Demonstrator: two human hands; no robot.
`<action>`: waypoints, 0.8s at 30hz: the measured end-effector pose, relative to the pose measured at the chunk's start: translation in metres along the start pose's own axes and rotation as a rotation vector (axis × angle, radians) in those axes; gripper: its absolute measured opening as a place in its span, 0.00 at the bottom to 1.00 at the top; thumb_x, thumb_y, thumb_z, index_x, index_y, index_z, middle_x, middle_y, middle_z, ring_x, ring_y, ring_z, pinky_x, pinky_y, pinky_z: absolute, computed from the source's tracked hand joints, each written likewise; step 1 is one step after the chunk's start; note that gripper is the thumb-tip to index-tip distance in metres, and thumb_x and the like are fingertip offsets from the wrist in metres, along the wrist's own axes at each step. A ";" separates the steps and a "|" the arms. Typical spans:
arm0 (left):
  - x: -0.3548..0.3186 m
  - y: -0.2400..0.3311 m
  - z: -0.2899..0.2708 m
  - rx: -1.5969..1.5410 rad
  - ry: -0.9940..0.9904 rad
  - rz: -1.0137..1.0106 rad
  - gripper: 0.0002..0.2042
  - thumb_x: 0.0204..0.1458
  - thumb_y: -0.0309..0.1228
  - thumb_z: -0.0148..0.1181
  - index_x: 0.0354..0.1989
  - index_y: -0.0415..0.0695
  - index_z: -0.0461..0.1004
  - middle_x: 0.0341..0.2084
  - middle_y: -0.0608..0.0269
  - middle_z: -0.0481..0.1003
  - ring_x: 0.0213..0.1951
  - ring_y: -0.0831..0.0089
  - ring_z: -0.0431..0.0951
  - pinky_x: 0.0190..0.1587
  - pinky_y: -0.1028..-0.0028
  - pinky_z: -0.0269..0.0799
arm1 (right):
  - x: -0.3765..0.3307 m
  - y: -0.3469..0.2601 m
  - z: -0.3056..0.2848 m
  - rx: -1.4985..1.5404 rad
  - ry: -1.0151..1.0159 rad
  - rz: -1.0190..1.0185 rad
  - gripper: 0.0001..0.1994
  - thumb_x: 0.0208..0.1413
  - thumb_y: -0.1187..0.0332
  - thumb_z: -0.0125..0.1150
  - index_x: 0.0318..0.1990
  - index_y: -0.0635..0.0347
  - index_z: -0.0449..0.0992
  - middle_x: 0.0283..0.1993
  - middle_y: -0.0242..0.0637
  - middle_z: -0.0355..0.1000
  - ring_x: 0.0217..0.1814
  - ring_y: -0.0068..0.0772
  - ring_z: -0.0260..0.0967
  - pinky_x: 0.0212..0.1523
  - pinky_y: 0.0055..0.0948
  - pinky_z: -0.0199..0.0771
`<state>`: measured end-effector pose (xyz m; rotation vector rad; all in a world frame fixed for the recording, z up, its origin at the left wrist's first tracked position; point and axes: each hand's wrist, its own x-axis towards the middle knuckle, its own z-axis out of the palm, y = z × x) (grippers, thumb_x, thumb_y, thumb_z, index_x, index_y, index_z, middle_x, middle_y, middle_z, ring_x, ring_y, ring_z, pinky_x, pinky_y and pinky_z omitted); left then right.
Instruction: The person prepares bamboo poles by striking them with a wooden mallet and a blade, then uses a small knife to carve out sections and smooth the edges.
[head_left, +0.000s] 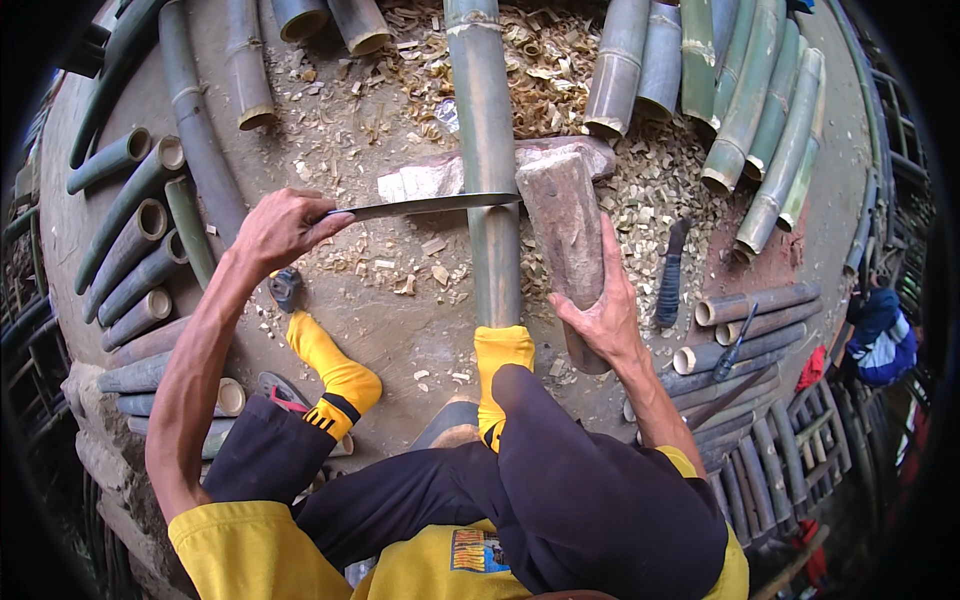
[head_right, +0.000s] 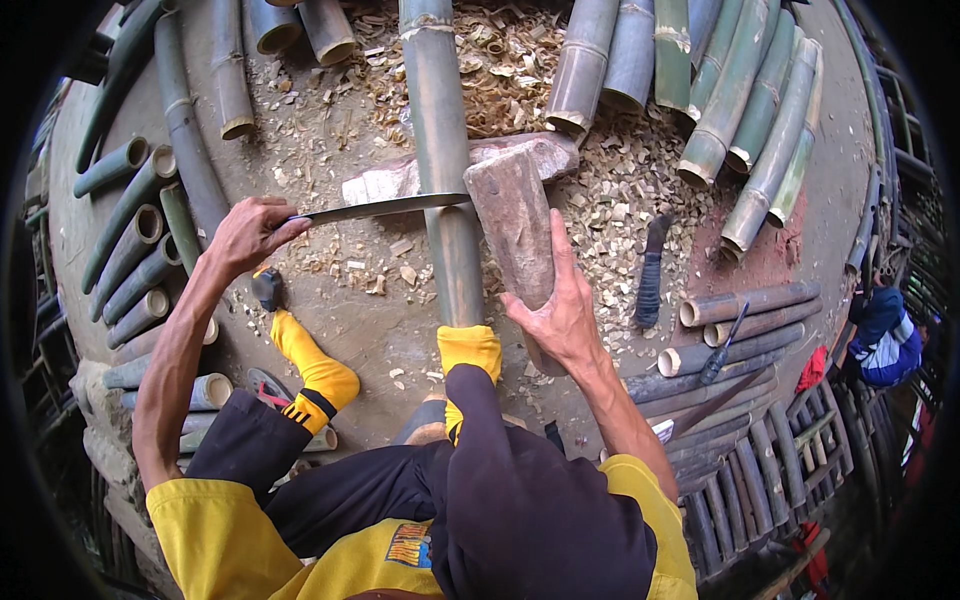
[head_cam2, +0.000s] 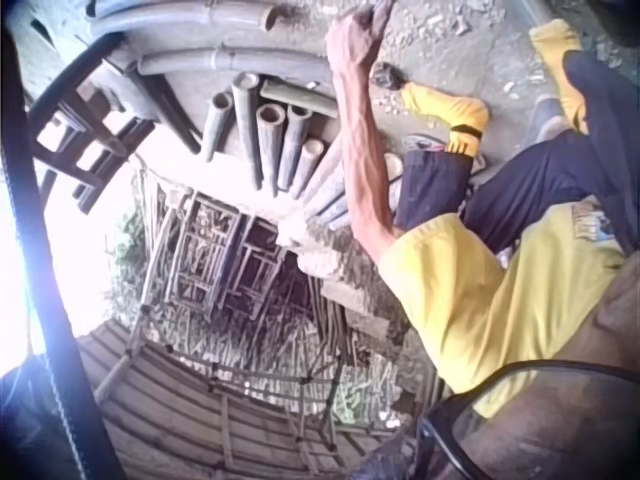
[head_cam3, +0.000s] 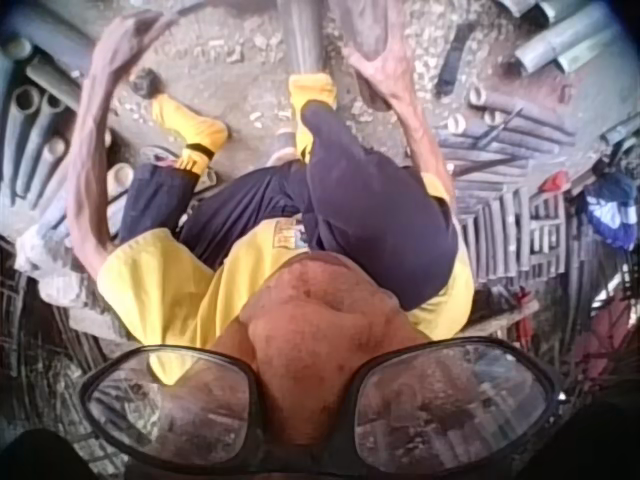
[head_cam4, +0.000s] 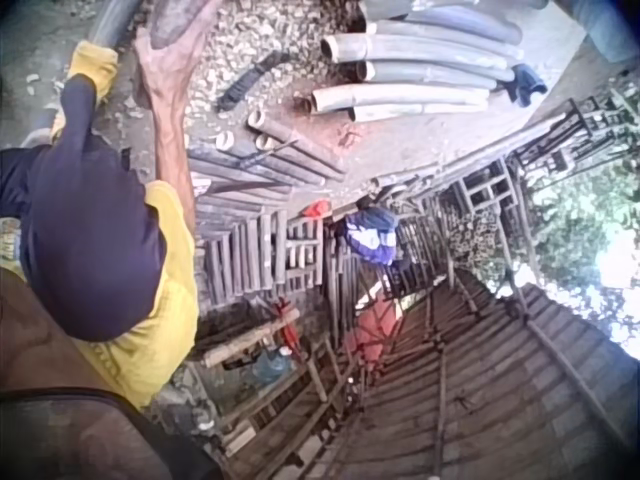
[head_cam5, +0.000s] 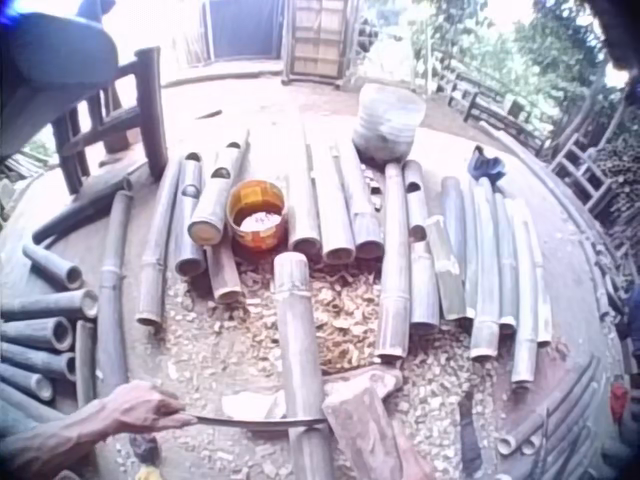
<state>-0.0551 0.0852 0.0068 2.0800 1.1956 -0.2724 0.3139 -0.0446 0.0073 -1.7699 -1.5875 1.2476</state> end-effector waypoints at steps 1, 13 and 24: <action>0.001 0.000 0.001 0.007 -0.019 -0.012 0.20 0.57 0.44 0.51 0.25 0.37 0.71 0.17 0.50 0.67 0.23 0.52 0.69 0.28 0.60 0.63 | 0.000 0.002 -0.001 -0.033 0.007 -0.023 0.51 0.37 0.71 0.68 0.69 0.55 0.39 0.61 0.59 0.58 0.61 0.57 0.61 0.61 0.42 0.62; 0.010 -0.025 0.009 0.122 0.011 0.026 0.26 0.55 0.55 0.48 0.25 0.43 0.78 0.15 0.52 0.74 0.19 0.56 0.74 0.25 0.62 0.72 | 0.054 -0.108 -0.066 0.287 0.318 -0.464 0.55 0.36 0.71 0.72 0.69 0.57 0.37 0.67 0.45 0.49 0.66 0.39 0.54 0.62 0.33 0.59; 0.017 -0.026 0.006 0.106 -0.024 0.035 0.25 0.55 0.53 0.49 0.27 0.42 0.78 0.17 0.46 0.72 0.22 0.48 0.73 0.27 0.58 0.69 | 0.088 -0.125 -0.059 -0.002 -0.250 -0.361 0.51 0.37 0.57 0.70 0.69 0.51 0.44 0.60 0.57 0.61 0.59 0.53 0.63 0.62 0.42 0.63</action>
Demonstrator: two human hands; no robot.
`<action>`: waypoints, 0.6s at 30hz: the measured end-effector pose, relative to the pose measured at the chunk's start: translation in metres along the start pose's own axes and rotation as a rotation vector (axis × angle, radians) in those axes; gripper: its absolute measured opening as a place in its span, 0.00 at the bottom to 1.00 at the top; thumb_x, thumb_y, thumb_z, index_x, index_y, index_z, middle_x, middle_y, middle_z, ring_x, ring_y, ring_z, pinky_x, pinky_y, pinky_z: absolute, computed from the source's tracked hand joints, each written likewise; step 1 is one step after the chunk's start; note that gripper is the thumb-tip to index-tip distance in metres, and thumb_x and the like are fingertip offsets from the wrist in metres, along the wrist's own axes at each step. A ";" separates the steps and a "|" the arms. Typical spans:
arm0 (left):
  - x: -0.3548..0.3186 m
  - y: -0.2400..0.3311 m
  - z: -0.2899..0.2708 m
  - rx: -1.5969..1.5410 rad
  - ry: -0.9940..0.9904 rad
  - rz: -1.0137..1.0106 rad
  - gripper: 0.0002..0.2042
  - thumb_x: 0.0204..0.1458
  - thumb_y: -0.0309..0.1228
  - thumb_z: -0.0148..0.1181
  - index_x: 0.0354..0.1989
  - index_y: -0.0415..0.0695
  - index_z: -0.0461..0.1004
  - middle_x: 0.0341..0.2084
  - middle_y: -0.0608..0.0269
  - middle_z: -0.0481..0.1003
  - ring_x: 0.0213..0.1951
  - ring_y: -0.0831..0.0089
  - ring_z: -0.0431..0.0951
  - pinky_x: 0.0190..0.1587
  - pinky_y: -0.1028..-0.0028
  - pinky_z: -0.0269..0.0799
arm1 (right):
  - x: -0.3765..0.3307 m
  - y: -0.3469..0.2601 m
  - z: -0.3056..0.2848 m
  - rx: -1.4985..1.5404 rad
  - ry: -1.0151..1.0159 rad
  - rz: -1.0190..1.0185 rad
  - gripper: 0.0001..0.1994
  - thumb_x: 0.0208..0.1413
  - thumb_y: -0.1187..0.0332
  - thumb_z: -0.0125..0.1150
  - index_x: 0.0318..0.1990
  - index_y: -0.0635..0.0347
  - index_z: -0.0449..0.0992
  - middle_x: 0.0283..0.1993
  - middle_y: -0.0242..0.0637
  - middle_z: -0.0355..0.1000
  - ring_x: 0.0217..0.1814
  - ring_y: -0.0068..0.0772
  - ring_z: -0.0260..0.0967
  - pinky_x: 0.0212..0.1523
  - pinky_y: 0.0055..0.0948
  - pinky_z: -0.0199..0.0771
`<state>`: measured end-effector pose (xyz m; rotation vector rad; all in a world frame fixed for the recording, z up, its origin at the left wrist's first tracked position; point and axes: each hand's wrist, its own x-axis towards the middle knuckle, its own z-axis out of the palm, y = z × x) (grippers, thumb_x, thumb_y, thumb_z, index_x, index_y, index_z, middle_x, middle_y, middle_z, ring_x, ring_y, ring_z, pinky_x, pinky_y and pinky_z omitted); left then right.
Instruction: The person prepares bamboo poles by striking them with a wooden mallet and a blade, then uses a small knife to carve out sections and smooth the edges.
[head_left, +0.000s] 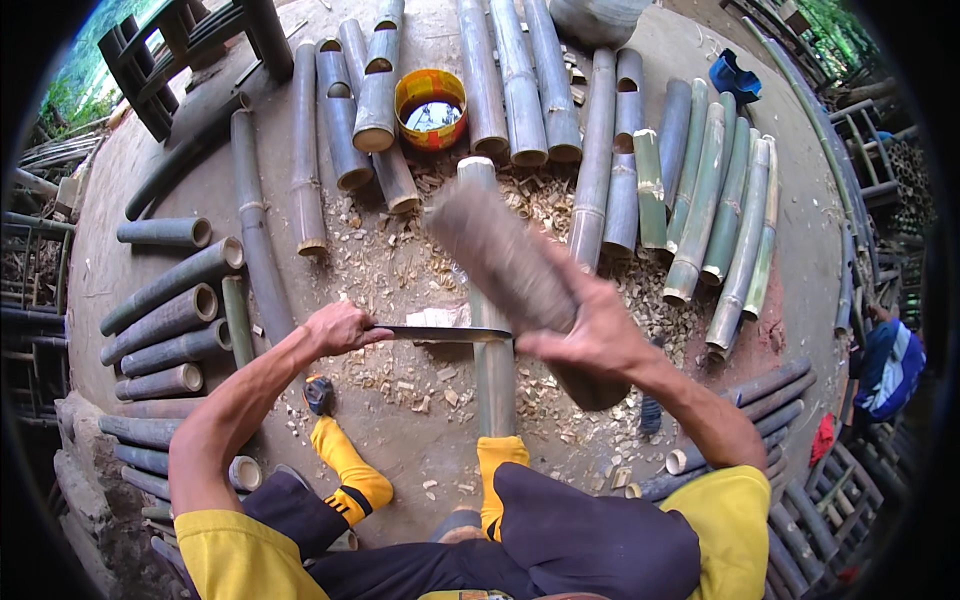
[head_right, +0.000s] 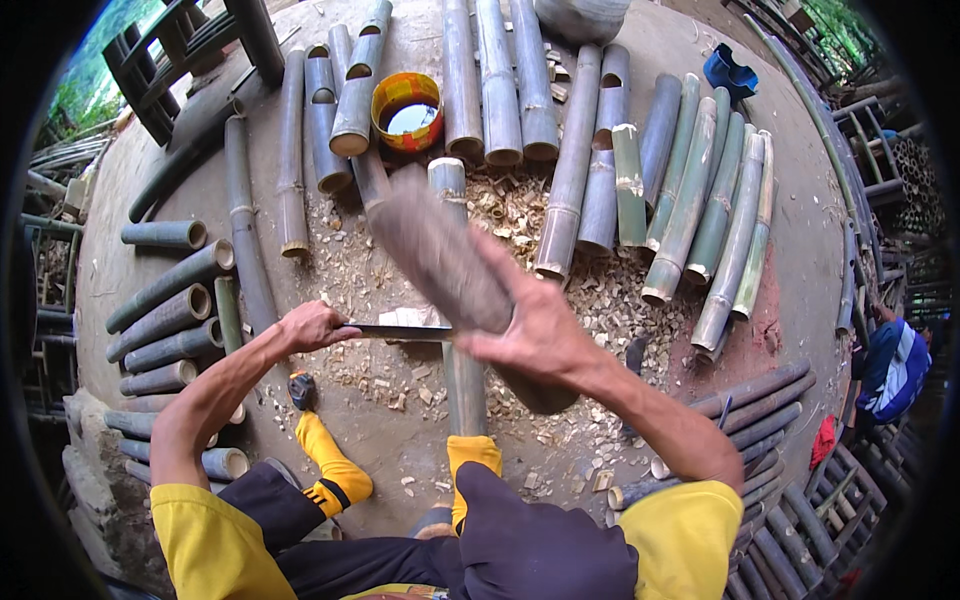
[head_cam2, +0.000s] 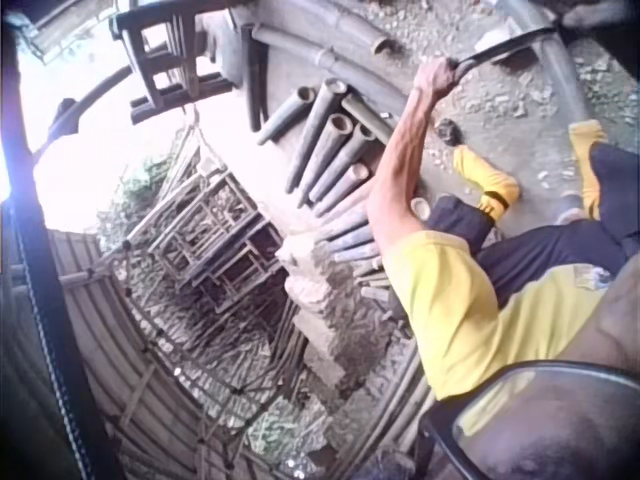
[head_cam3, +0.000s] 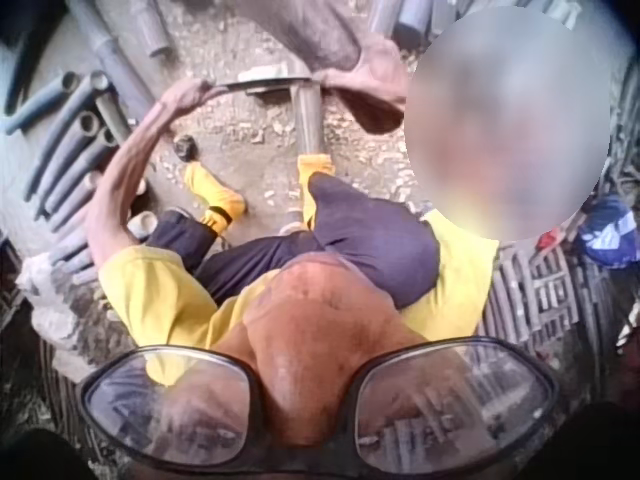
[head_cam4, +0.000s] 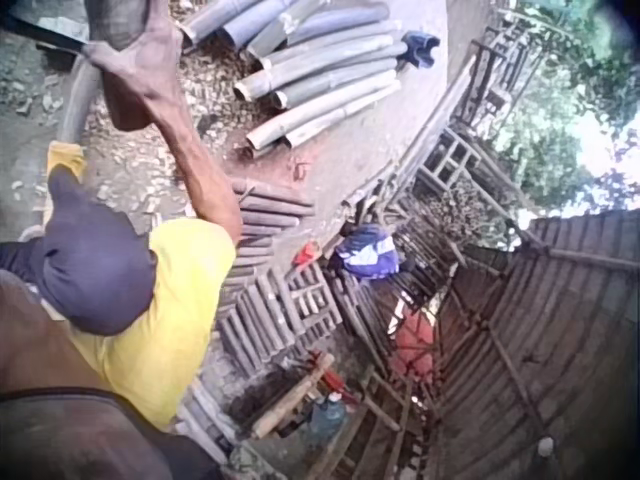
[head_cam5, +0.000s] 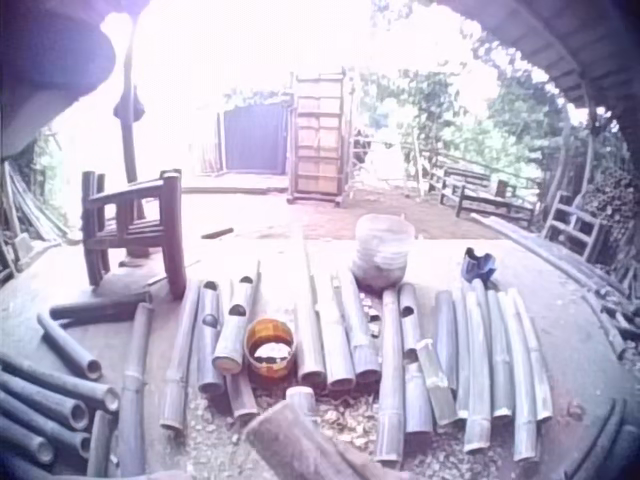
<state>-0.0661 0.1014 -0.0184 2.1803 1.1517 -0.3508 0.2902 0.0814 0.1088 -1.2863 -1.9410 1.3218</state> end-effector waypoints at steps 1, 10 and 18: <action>-0.002 -0.001 0.007 -0.009 -0.005 0.011 0.25 0.55 0.53 0.48 0.27 0.42 0.79 0.17 0.46 0.72 0.22 0.48 0.73 0.27 0.58 0.69 | 0.002 -0.020 -0.012 0.063 0.117 -0.053 0.51 0.37 0.60 0.70 0.69 0.54 0.43 0.60 0.57 0.60 0.57 0.51 0.66 0.58 0.41 0.68; 0.001 -0.001 0.005 -0.017 0.025 -0.052 0.24 0.53 0.53 0.51 0.26 0.42 0.79 0.16 0.47 0.72 0.21 0.51 0.74 0.26 0.60 0.70 | -0.016 0.060 0.030 -0.166 -0.313 0.198 0.50 0.40 0.57 0.66 0.69 0.44 0.39 0.63 0.54 0.57 0.61 0.53 0.61 0.61 0.43 0.63; 0.008 -0.003 0.009 -0.300 -0.202 -0.186 0.21 0.47 0.48 0.64 0.36 0.40 0.79 0.16 0.60 0.75 0.18 0.75 0.72 0.24 0.71 0.68 | -0.043 0.079 0.054 -0.036 -0.185 0.208 0.50 0.40 0.61 0.65 0.69 0.45 0.37 0.50 0.65 0.67 0.52 0.57 0.68 0.59 0.47 0.67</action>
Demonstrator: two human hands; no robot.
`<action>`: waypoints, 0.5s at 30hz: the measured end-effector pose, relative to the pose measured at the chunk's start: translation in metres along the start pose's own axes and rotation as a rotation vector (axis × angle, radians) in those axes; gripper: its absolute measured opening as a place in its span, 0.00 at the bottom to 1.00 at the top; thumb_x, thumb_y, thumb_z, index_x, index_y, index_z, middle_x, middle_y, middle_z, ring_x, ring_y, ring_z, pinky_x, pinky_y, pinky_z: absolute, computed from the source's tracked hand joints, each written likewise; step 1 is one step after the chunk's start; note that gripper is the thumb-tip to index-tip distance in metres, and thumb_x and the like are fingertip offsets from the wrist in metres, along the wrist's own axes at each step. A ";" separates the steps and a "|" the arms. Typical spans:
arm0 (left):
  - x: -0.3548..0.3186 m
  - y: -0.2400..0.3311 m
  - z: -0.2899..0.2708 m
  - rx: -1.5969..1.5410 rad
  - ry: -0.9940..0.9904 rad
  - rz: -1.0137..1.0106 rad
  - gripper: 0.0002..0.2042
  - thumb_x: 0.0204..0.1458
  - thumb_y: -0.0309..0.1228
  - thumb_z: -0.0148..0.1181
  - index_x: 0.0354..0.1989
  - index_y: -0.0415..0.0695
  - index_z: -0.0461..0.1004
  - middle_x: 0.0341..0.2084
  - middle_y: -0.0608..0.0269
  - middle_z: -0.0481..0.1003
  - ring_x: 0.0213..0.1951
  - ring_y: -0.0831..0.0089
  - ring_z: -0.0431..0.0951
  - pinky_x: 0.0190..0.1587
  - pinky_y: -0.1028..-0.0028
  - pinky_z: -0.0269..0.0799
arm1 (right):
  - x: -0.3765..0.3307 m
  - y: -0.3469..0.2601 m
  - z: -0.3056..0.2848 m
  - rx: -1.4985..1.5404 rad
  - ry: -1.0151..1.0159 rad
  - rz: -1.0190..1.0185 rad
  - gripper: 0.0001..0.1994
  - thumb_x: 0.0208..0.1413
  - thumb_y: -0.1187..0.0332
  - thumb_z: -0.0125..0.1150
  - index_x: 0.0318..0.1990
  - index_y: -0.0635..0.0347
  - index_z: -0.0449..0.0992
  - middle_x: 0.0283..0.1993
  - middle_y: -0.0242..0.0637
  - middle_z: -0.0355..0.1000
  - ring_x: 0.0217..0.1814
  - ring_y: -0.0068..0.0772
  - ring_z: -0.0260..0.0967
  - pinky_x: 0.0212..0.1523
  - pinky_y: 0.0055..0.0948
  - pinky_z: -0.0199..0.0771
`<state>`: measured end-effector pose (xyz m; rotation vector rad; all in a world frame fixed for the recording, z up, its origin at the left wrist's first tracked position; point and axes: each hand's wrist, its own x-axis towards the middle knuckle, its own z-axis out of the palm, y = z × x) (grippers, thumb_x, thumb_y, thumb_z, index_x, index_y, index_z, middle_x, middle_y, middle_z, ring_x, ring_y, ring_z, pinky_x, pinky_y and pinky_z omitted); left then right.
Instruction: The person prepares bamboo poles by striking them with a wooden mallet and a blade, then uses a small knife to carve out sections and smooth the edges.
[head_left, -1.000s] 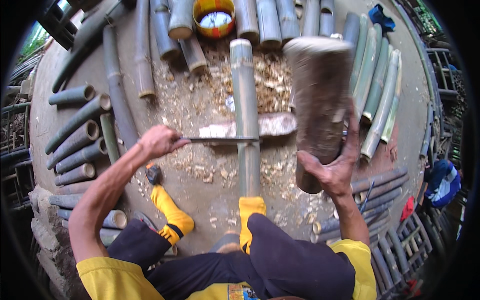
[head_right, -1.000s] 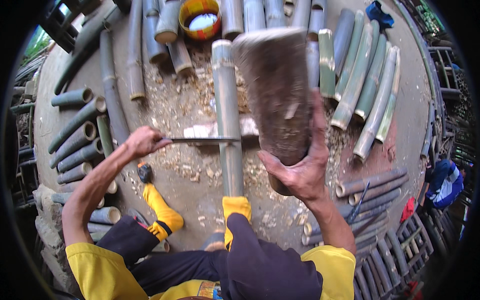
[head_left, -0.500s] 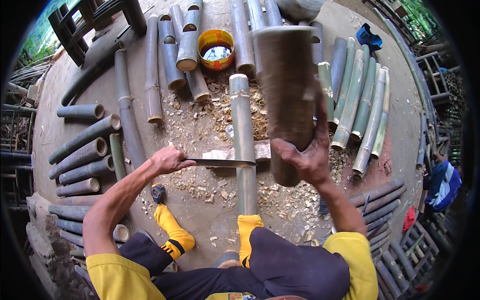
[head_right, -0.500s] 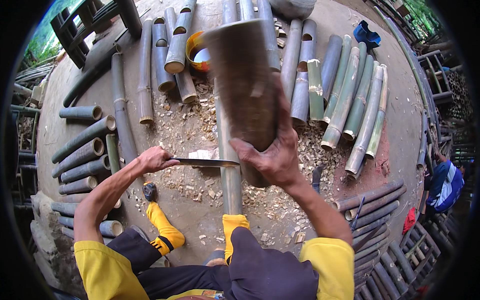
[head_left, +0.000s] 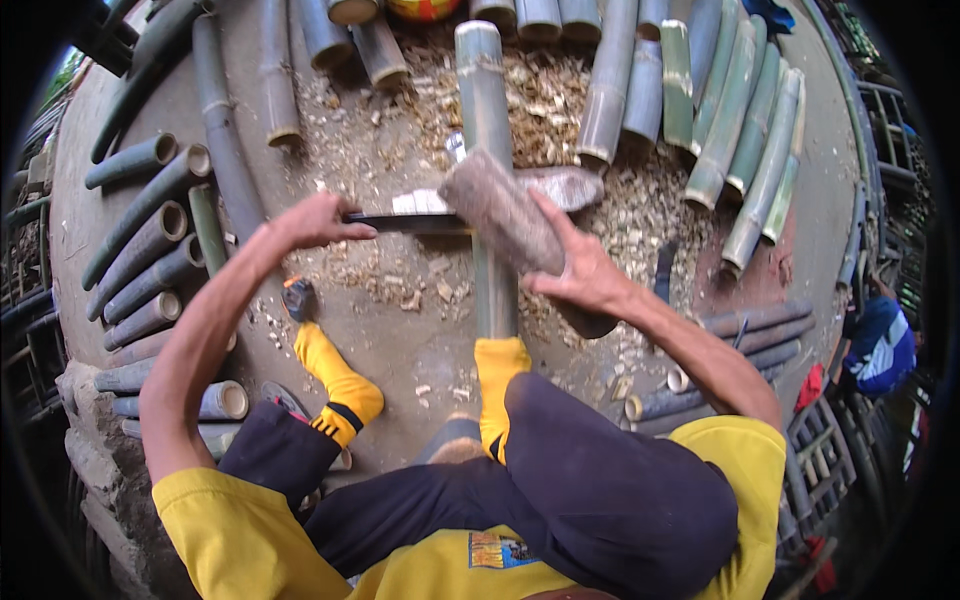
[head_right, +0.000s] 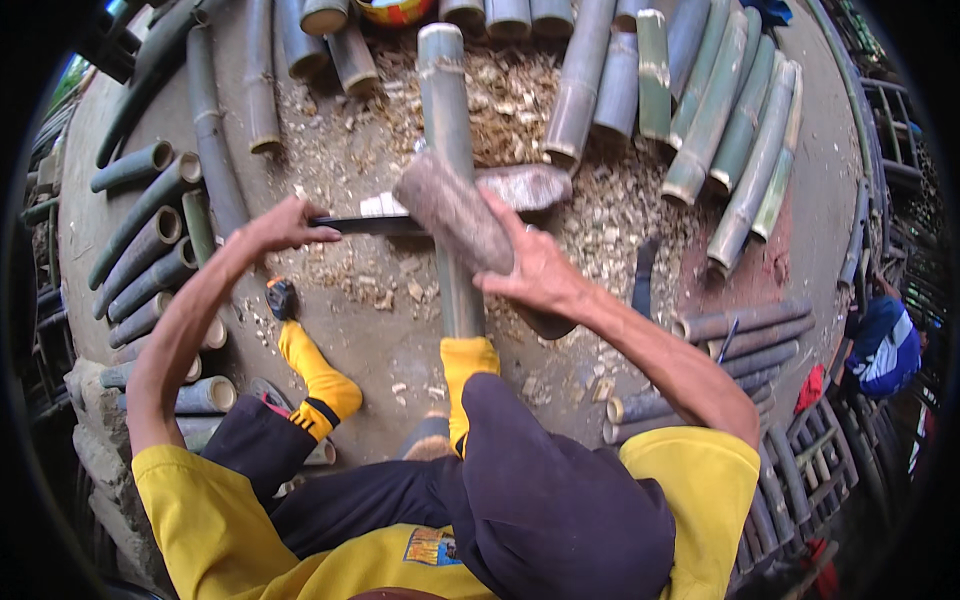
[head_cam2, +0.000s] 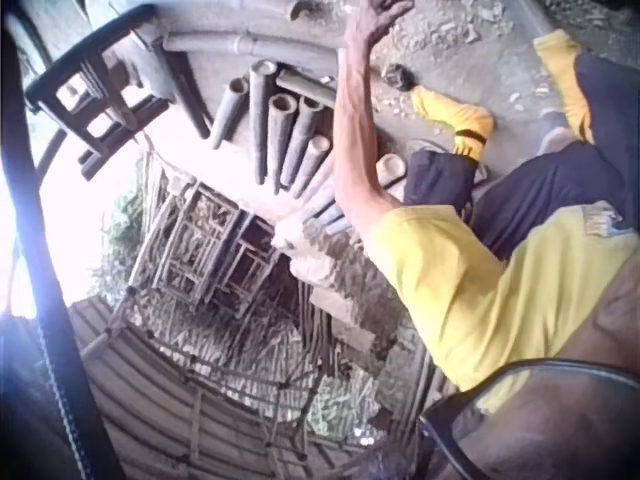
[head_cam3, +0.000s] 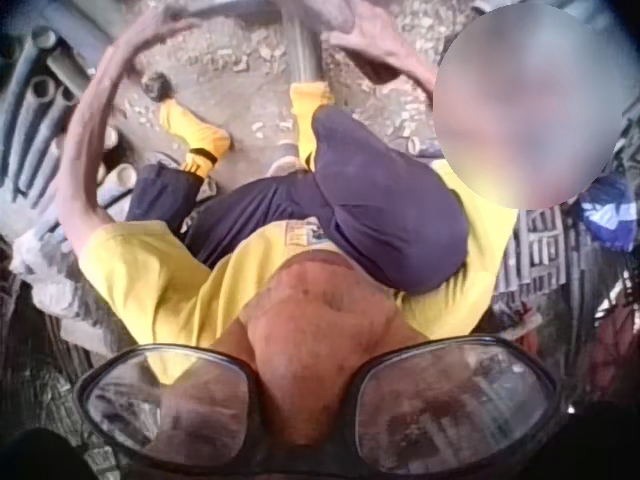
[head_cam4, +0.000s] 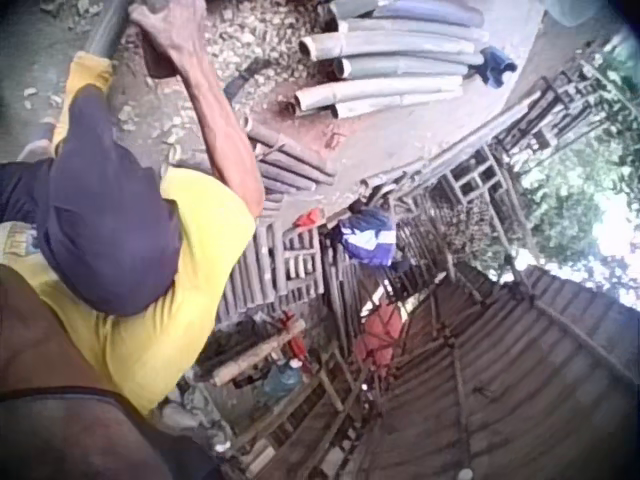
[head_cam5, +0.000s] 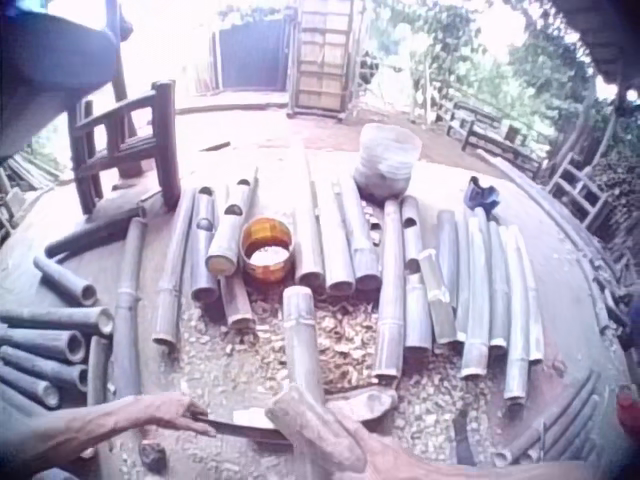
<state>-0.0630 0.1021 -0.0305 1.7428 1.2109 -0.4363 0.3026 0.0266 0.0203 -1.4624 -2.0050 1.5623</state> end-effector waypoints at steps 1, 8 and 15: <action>-0.001 -0.018 0.009 -0.136 0.080 0.120 0.22 0.41 0.47 0.69 0.32 0.37 0.78 0.17 0.66 0.75 0.20 0.77 0.73 0.23 0.74 0.68 | -0.007 -0.012 -0.005 0.063 -0.063 0.189 0.50 0.40 0.58 0.66 0.69 0.47 0.38 0.51 0.63 0.66 0.52 0.58 0.68 0.59 0.45 0.66; -0.015 -0.013 0.056 -0.142 0.140 -0.144 0.18 0.31 0.36 0.67 0.31 0.37 0.77 0.23 0.54 0.78 0.28 0.65 0.79 0.33 0.69 0.75 | -0.068 0.008 -0.016 0.336 0.425 0.239 0.42 0.34 0.53 0.72 0.55 0.69 0.59 0.45 0.48 0.71 0.44 0.40 0.71 0.49 0.39 0.70; -0.057 0.006 0.091 0.444 0.891 0.056 0.13 0.38 0.31 0.62 0.34 0.46 0.70 0.23 0.56 0.73 0.31 0.58 0.76 0.36 0.62 0.71 | -0.105 0.020 0.050 0.009 0.636 0.185 0.43 0.36 0.53 0.70 0.56 0.71 0.56 0.46 0.57 0.69 0.45 0.49 0.71 0.49 0.40 0.71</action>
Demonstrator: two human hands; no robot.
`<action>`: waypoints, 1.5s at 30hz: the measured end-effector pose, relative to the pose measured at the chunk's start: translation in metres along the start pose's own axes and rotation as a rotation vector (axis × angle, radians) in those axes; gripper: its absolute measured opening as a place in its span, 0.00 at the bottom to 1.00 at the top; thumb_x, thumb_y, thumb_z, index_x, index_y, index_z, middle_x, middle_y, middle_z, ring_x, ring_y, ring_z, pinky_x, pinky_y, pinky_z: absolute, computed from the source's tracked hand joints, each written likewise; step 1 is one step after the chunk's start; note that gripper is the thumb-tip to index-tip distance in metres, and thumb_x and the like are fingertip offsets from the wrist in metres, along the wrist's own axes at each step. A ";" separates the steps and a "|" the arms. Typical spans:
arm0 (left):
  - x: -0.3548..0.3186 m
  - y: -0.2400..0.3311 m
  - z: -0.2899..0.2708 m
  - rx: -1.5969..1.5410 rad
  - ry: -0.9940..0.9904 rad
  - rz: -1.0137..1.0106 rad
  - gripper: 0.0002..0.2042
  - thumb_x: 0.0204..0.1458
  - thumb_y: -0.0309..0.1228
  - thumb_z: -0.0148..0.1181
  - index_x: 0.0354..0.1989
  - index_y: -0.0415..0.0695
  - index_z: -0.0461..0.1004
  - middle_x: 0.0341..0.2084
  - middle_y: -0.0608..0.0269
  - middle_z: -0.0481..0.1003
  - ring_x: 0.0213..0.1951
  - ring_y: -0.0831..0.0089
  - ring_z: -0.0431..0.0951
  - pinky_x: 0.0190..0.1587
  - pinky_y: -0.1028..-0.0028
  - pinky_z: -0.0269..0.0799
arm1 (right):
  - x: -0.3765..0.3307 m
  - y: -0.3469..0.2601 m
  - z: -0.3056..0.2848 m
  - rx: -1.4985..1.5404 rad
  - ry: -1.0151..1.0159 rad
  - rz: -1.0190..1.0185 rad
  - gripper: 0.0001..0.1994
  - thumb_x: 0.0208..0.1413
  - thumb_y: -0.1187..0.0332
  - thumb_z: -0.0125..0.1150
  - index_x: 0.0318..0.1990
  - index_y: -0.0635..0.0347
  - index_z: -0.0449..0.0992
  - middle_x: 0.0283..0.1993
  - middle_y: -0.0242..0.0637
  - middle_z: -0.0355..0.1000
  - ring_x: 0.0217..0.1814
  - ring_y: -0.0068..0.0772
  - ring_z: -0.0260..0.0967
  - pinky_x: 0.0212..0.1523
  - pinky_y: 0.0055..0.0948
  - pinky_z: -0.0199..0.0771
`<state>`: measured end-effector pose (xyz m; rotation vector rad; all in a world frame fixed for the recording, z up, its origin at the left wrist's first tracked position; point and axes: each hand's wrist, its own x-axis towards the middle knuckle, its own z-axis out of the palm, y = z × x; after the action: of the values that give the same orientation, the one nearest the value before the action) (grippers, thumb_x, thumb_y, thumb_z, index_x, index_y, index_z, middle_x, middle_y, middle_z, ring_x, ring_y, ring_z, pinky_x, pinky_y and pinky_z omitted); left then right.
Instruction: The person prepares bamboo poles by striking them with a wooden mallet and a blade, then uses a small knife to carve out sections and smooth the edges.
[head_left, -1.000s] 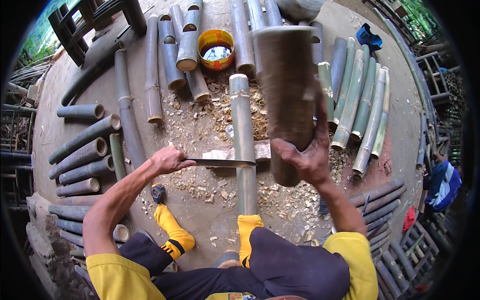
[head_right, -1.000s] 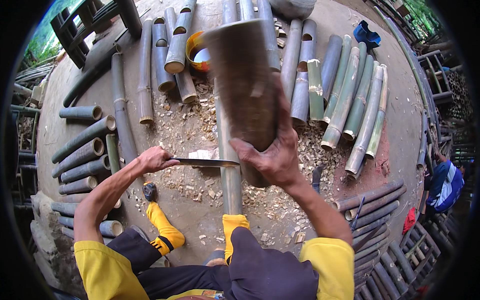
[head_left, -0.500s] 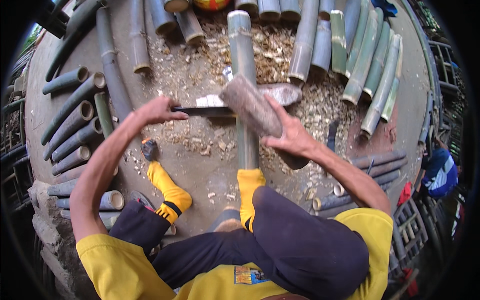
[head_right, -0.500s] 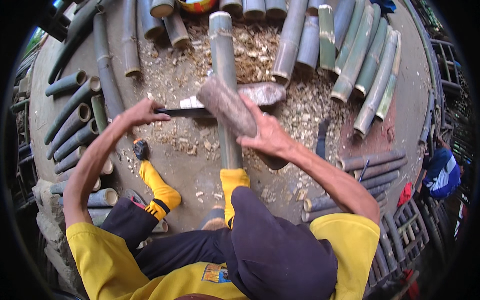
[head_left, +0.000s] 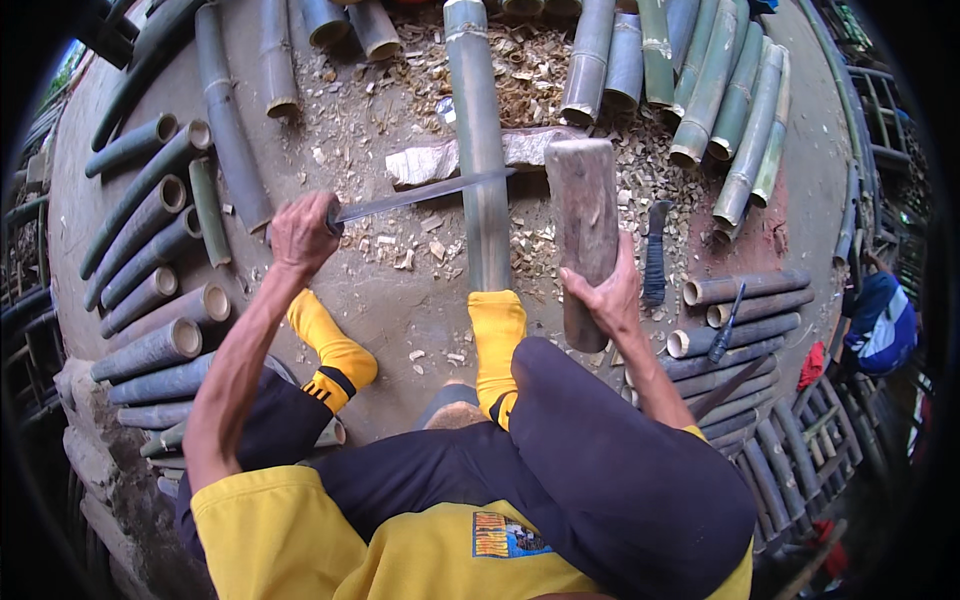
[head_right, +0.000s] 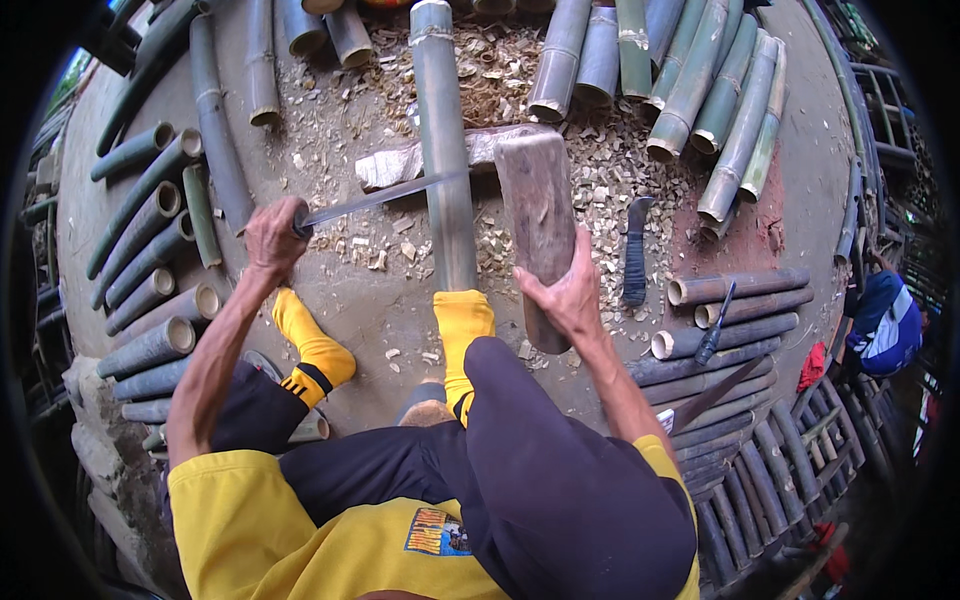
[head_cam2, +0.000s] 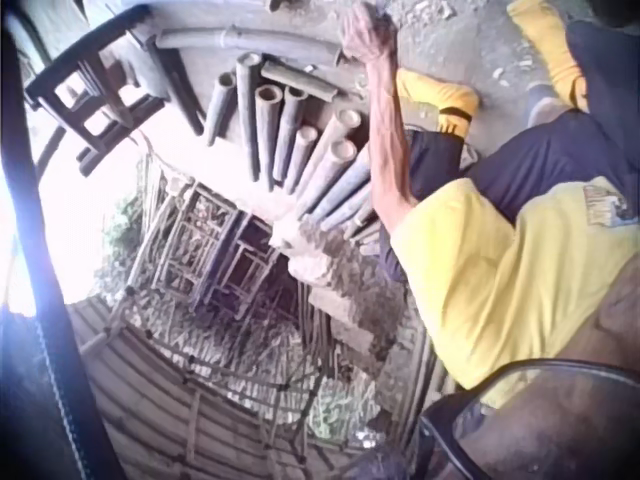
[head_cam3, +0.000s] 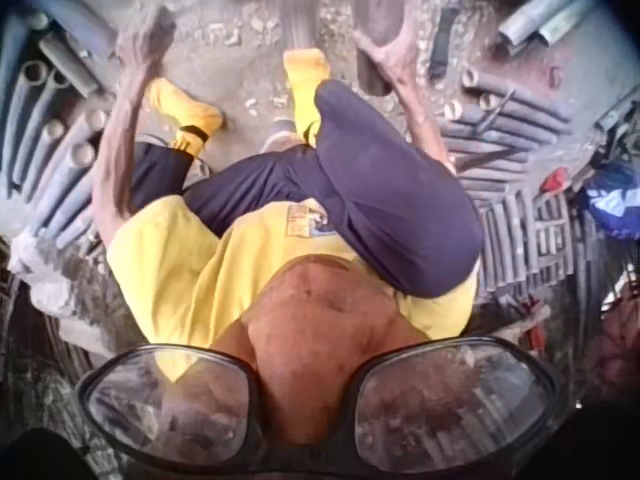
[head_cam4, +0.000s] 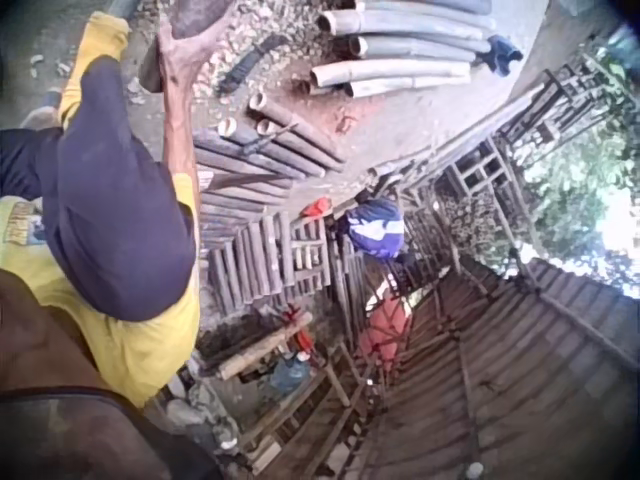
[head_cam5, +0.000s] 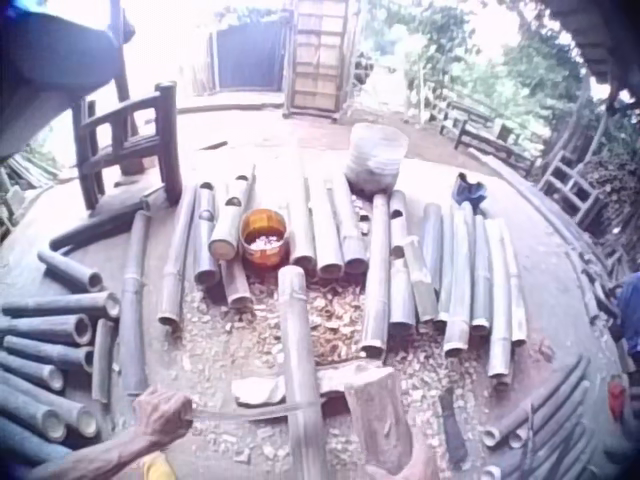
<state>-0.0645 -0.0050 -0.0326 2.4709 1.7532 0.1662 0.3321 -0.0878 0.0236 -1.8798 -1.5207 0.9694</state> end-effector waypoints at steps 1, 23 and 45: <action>0.002 0.003 -0.013 -0.026 0.017 0.072 0.13 0.38 0.31 0.62 0.33 0.46 0.68 0.23 0.57 0.72 0.30 0.59 0.76 0.35 0.63 0.70 | -0.011 0.004 0.003 0.018 0.009 0.029 0.43 0.36 0.56 0.71 0.57 0.70 0.55 0.45 0.58 0.70 0.47 0.51 0.71 0.49 0.41 0.71; -0.014 -0.006 0.014 -0.013 -0.072 0.229 0.11 0.40 0.28 0.61 0.31 0.45 0.67 0.20 0.62 0.67 0.26 0.65 0.73 0.29 0.67 0.66 | -0.020 0.024 0.037 -0.075 -0.116 0.082 0.38 0.39 0.64 0.69 0.57 0.66 0.54 0.46 0.61 0.68 0.46 0.58 0.70 0.46 0.43 0.71; -0.002 -0.005 0.011 0.037 -0.266 0.178 0.10 0.43 0.27 0.57 0.35 0.46 0.67 0.25 0.62 0.71 0.33 0.63 0.75 0.35 0.63 0.67 | -0.001 0.030 0.001 -0.342 -0.220 -0.216 0.40 0.36 0.63 0.70 0.58 0.63 0.55 0.46 0.56 0.69 0.42 0.57 0.72 0.41 0.45 0.74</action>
<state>-0.0682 -0.0057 -0.0442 2.5338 1.4448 -0.1743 0.3495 -0.0952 0.0001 -1.8234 -2.0851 0.8825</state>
